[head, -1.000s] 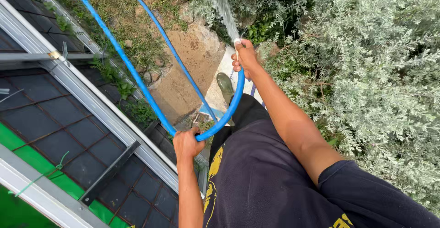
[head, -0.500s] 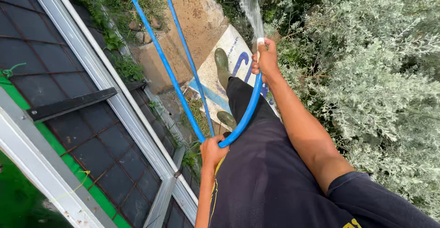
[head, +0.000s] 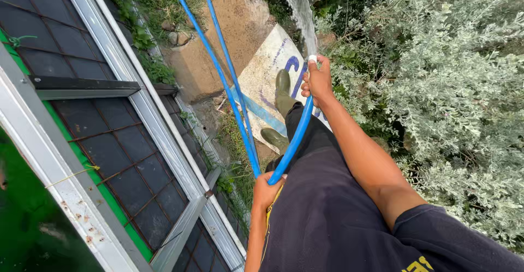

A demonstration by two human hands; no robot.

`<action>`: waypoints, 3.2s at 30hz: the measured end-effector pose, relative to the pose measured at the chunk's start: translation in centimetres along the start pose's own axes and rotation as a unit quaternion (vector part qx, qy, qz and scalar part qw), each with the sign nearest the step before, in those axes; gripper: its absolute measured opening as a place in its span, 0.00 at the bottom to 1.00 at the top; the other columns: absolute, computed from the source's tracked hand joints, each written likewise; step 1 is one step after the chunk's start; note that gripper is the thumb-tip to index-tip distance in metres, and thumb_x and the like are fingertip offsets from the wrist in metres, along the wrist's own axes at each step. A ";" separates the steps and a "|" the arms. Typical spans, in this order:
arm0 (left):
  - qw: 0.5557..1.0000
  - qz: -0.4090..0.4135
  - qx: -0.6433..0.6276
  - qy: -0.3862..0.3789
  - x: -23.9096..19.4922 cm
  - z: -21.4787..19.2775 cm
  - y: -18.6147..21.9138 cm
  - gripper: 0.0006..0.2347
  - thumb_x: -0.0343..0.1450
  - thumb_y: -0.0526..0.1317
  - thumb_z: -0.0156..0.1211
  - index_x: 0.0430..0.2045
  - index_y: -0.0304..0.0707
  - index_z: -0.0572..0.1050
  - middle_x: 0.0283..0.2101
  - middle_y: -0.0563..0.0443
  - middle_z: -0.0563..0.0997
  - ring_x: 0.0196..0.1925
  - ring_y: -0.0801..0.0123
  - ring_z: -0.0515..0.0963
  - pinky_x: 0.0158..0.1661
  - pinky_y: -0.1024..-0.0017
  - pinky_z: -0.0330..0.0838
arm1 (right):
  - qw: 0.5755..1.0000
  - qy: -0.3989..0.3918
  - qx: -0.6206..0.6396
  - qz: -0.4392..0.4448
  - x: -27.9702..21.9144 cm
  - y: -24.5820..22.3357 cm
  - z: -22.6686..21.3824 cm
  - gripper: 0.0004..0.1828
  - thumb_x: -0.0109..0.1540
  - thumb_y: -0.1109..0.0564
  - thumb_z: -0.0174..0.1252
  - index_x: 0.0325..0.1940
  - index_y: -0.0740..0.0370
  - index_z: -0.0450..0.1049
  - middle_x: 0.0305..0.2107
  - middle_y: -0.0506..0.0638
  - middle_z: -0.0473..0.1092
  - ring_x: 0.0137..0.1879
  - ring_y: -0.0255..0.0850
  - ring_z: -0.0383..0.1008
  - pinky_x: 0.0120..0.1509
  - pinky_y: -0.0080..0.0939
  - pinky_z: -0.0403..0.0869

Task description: The person waters shrubs and potted plants using a hose with a spray nozzle.

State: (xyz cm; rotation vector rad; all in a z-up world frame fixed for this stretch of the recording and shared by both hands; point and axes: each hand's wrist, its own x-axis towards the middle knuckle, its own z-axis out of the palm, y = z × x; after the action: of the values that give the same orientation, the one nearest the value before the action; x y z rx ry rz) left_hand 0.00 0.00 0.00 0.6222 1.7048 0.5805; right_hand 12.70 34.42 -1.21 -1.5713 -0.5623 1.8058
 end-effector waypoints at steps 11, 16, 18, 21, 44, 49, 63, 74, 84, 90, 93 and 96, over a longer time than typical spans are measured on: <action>0.973 0.077 0.217 0.036 3.8 -4.8 8.9 0.10 0.62 0.51 0.67 0.26 0.50 0.84 0.24 0.47 0.83 0.32 0.51 0.84 0.36 0.58 0.75 | 1.000 0.006 -0.013 0.005 4.8 -3.3 0.1 0.13 0.71 0.48 0.46 0.59 0.46 0.55 0.25 0.50 0.61 0.19 0.33 0.55 0.17 0.34 0.57; 0.967 0.072 0.244 0.018 6.7 -6.2 12.2 0.09 0.62 0.50 0.67 0.24 0.48 0.82 0.23 0.45 0.82 0.31 0.49 0.84 0.36 0.56 0.74 | 1.000 -0.005 -0.001 0.014 8.2 -5.5 1.0 0.13 0.71 0.49 0.46 0.58 0.47 0.55 0.25 0.51 0.61 0.19 0.33 0.54 0.17 0.34 0.57; 0.965 0.089 0.247 0.023 7.6 -6.0 13.5 0.09 0.62 0.50 0.67 0.24 0.49 0.83 0.25 0.44 0.82 0.33 0.48 0.83 0.35 0.56 0.74 | 0.999 -0.018 0.021 0.042 9.7 -6.5 1.0 0.13 0.71 0.48 0.46 0.58 0.45 0.55 0.25 0.50 0.61 0.19 0.32 0.54 0.17 0.34 0.57; 0.963 0.076 0.260 0.001 9.5 -6.3 15.6 0.11 0.64 0.50 0.67 0.22 0.44 0.81 0.25 0.43 0.82 0.33 0.46 0.83 0.36 0.55 0.73 | 0.999 -0.004 0.000 0.032 12.6 -7.9 1.5 0.13 0.71 0.48 0.47 0.59 0.45 0.55 0.26 0.52 0.63 0.19 0.33 0.56 0.17 0.34 0.58; 0.944 -0.004 0.323 -0.065 17.4 -4.6 28.6 0.11 0.63 0.53 0.66 0.25 0.49 0.83 0.31 0.43 0.84 0.39 0.48 0.83 0.41 0.55 0.74 | 0.985 -0.008 0.114 0.132 25.4 -9.1 -5.9 0.08 0.72 0.51 0.44 0.54 0.47 0.55 0.24 0.52 0.61 0.20 0.36 0.56 0.18 0.37 0.57; 0.919 -0.010 0.378 -0.109 18.1 -3.9 28.8 0.12 0.63 0.54 0.66 0.26 0.50 0.83 0.31 0.43 0.84 0.40 0.47 0.83 0.41 0.54 0.74 | 0.973 0.044 0.138 0.178 26.0 -5.0 -9.4 0.06 0.71 0.51 0.46 0.48 0.45 0.55 0.24 0.53 0.61 0.21 0.36 0.57 0.19 0.37 0.57; 0.913 -0.018 0.387 -0.126 20.3 -3.9 31.1 0.13 0.61 0.53 0.66 0.32 0.52 0.85 0.34 0.43 0.85 0.40 0.48 0.84 0.44 0.56 0.75 | 0.966 0.075 0.156 0.190 28.1 -4.9 -9.7 0.06 0.72 0.51 0.43 0.53 0.48 0.57 0.23 0.55 0.61 0.19 0.40 0.57 0.19 0.42 0.59; 0.890 -0.040 0.433 -0.140 24.0 -4.3 35.8 0.13 0.62 0.53 0.65 0.28 0.46 0.84 0.33 0.43 0.84 0.42 0.46 0.82 0.44 0.54 0.74 | 0.954 0.096 0.182 0.217 31.7 -5.1 -8.5 0.10 0.71 0.55 0.44 0.55 0.44 0.53 0.25 0.55 0.62 0.22 0.39 0.58 0.20 0.42 0.59; 0.862 -0.058 0.477 -0.161 25.8 -3.8 38.1 0.13 0.64 0.54 0.63 0.33 0.54 0.84 0.36 0.42 0.85 0.45 0.46 0.83 0.48 0.56 0.75 | 0.932 0.130 0.279 0.193 30.3 -6.6 -10.1 0.14 0.69 0.54 0.46 0.58 0.42 0.56 0.26 0.54 0.63 0.21 0.38 0.58 0.21 0.41 0.60; 0.837 -0.018 0.517 -0.179 27.8 -3.3 39.8 0.12 0.64 0.54 0.63 0.33 0.53 0.84 0.36 0.41 0.85 0.46 0.45 0.83 0.48 0.54 0.75 | 0.930 0.182 0.298 0.112 28.0 -11.4 -12.2 0.14 0.69 0.53 0.46 0.59 0.45 0.57 0.26 0.54 0.64 0.21 0.39 0.59 0.20 0.41 0.60; 0.842 0.005 0.504 -0.194 28.6 -3.4 40.6 0.12 0.65 0.54 0.62 0.34 0.55 0.84 0.36 0.41 0.85 0.45 0.46 0.83 0.47 0.54 0.75 | 0.941 0.183 0.274 0.082 27.3 -13.1 -12.7 0.15 0.69 0.53 0.45 0.61 0.46 0.58 0.26 0.53 0.64 0.21 0.38 0.60 0.20 0.41 0.60; 0.853 0.030 0.484 -0.194 29.2 -3.6 41.4 0.12 0.63 0.54 0.64 0.34 0.55 0.84 0.36 0.41 0.85 0.46 0.45 0.82 0.47 0.54 0.75 | 0.942 0.185 0.270 0.069 27.4 -14.6 -12.7 0.15 0.70 0.52 0.45 0.61 0.46 0.57 0.26 0.52 0.64 0.21 0.37 0.59 0.20 0.39 0.60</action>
State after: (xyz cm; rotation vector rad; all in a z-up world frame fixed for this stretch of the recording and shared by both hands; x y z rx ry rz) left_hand -4.85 49.95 7.67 1.3959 1.5043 -0.4233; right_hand 26.72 62.86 -12.21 -1.5180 0.2134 1.5242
